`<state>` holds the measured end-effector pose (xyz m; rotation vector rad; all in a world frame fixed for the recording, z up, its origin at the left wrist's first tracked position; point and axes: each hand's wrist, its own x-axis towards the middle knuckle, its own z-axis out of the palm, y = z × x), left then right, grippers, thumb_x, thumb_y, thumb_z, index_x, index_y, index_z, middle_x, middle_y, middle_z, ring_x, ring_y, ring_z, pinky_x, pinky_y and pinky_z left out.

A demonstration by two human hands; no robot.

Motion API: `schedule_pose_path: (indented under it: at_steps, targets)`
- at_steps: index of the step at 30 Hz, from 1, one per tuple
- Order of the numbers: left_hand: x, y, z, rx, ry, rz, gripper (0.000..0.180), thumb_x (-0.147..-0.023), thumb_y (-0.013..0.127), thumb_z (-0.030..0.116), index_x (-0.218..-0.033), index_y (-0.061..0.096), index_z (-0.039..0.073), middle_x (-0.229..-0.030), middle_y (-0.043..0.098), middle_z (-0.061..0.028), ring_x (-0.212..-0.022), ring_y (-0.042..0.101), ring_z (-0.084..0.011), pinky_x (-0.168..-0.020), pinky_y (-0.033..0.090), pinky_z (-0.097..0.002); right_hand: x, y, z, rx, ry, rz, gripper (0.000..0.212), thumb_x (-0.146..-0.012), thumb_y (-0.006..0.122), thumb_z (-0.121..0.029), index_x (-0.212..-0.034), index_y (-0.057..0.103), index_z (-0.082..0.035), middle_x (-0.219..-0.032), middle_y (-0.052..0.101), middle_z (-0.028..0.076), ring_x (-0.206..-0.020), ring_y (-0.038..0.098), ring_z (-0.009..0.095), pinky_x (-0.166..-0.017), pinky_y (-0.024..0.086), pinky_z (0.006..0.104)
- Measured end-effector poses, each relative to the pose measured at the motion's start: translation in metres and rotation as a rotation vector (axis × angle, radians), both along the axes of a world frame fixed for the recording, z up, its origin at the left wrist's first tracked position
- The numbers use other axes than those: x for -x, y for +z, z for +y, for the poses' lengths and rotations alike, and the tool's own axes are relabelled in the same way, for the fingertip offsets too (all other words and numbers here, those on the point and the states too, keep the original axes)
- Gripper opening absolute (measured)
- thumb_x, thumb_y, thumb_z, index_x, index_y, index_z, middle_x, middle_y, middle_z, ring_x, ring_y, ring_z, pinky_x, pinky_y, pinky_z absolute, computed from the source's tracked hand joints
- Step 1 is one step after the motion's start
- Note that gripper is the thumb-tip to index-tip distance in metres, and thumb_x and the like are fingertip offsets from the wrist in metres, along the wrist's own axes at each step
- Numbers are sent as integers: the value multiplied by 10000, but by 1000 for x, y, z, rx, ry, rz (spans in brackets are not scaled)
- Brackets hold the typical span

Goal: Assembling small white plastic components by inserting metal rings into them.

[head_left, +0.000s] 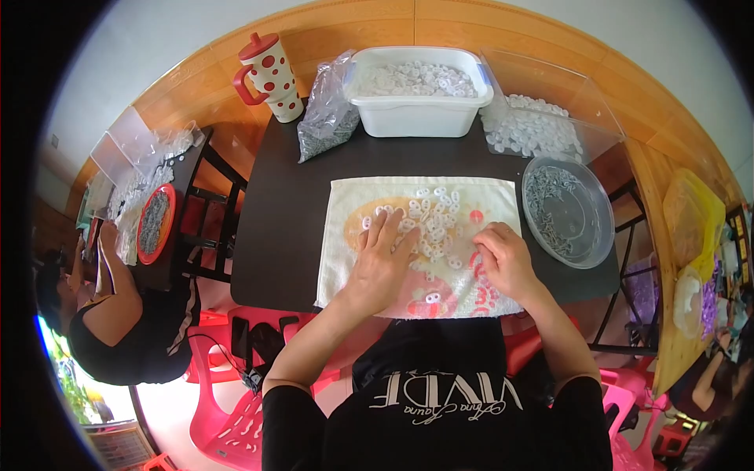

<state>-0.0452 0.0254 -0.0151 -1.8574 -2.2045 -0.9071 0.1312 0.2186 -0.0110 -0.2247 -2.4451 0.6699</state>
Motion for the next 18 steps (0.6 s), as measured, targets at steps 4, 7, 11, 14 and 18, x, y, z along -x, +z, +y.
schedule_pose_path:
  at_steps: [4,7,11,14,18]
  targets:
    - [-16,20,-3,-61,-60,112,347,-764,674,73,-1104,677,4,-1233,555,-224,-1181,503,-414,-907,429,-508,3,5,1,6,-12,29,166,-779,603,116,-893,619,-3,-811,608,132,-742,624,319,-632,499,392]
    - [-33,18,-6,-45,-106,22,275,-731,673,37,-1003,700,8,-1100,590,-178,-1032,536,-357,-826,435,-453,-1,8,-11,71,-1,61,183,-775,597,136,-893,625,0,-796,599,127,-699,614,304,-604,491,371]
    - [-32,11,-3,8,-63,-45,228,-705,670,6,-927,719,23,-996,597,-118,-930,531,-303,-785,437,-407,-8,0,-25,304,44,89,168,-822,583,155,-899,627,12,-772,602,95,-652,623,189,-571,477,286]
    - [-28,15,3,-47,-84,-7,207,-720,704,-5,-923,723,28,-922,620,-111,-882,555,-302,-753,461,-400,-13,0,-27,557,31,78,140,-877,579,147,-928,632,27,-811,637,66,-689,634,102,-603,487,233]
    - [-26,17,8,-226,-158,-217,163,-767,741,-29,-920,718,22,-850,646,-102,-786,600,-224,-671,484,-351,-13,1,-31,1017,15,194,108,-900,613,108,-982,636,41,-859,656,56,-721,626,91,-632,486,225]
